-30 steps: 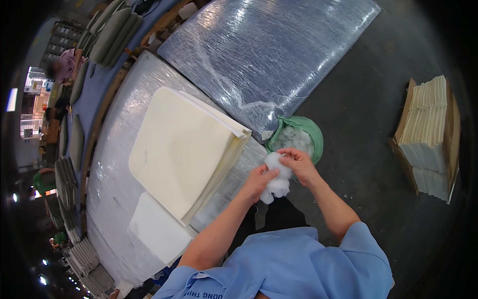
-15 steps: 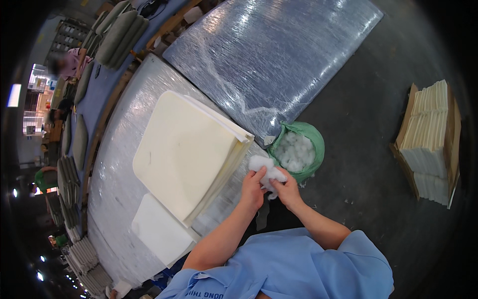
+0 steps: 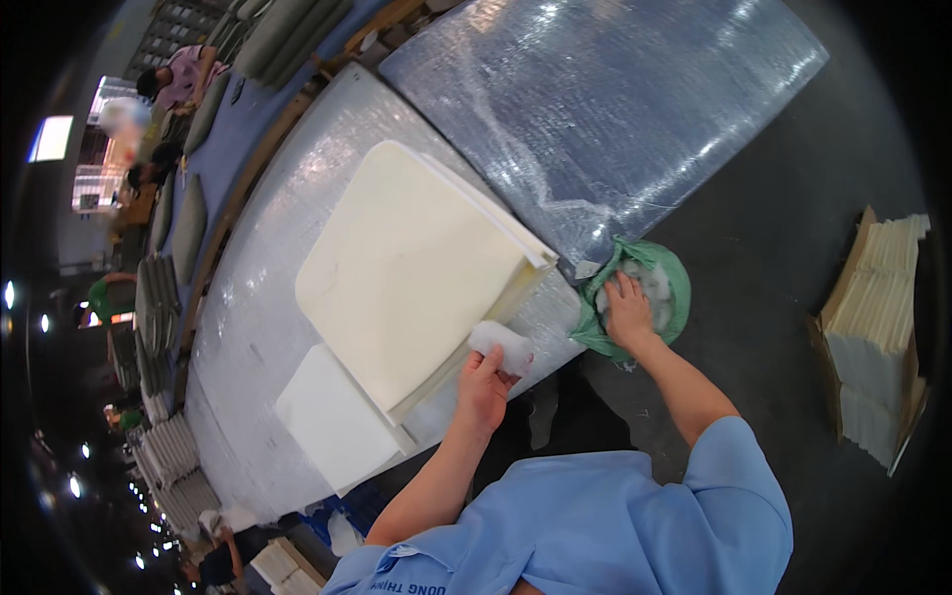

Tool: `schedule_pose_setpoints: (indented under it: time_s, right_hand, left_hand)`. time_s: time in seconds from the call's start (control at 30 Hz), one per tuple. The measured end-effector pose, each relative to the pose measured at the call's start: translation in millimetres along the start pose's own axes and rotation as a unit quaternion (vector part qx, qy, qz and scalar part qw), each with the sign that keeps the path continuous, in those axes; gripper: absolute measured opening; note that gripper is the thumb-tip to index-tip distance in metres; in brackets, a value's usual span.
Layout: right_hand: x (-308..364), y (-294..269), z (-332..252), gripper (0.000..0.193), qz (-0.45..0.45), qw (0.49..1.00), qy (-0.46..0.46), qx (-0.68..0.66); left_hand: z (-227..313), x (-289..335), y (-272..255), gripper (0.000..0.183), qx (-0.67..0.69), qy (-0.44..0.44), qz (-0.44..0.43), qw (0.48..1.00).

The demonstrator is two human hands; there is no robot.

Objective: The person rolls a rectangular foam piece into a cylindrical shape and places it on a stack. They then pick up a foam block, insert white stuffing into it, and place it on the table. The person repeats the stuffing process with another foam block.

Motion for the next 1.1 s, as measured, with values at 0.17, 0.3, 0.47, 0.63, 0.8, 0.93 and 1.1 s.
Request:
schedule_pose_setpoints:
  time_s: [0.17, 0.3, 0.47, 0.63, 0.8, 0.93, 1.1]
  right_hand:
    - [-13, 99, 34, 0.051, -0.257, 0.964, 0.045, -0.058]
    - [-19, 130, 38, 0.045, -0.379, 0.920, 0.087, 0.057]
    - [-21, 36, 6, 0.044, -0.170, 0.985, -0.003, -0.042]
    - [14, -59, -42, 0.049, 0.027, 0.997, -0.017, -0.064]
    - [87, -90, -194, 0.054, 0.084, 0.955, -0.239, -0.156]
    - [199, -48, -356, 0.071, -0.080, 0.880, -0.396, -0.249]
    - [293, -5, -476, 0.053, -0.107, 0.776, -0.555, -0.279]
  left_hand:
    - [14, 28, -23, 0.039, -0.001, 0.033, 0.038, 0.999]
    - [22, 43, -44, 0.037, -0.001, 0.039, 0.034, 0.999]
    - [28, 67, -84, 0.038, 0.031, 0.061, 0.044, 0.997]
    - [35, 96, -130, 0.039, 0.077, 0.083, 0.047, 0.992]
    - [36, 154, -184, 0.041, 0.140, 0.106, 0.023, 0.984]
    - [27, 213, -235, 0.043, 0.156, 0.096, 0.001, 0.983]
    - [12, 286, -305, 0.054, 0.125, 0.106, -0.011, 0.986]
Point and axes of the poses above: each hand's wrist, its own x-axis away from the middle knuckle, its own y-axis out of the palm, z = x × y, the point moved 8 cm from there along -x, towards the middle knuckle, and after that the axes turned 1 degree about z, right-handed, at the moved point
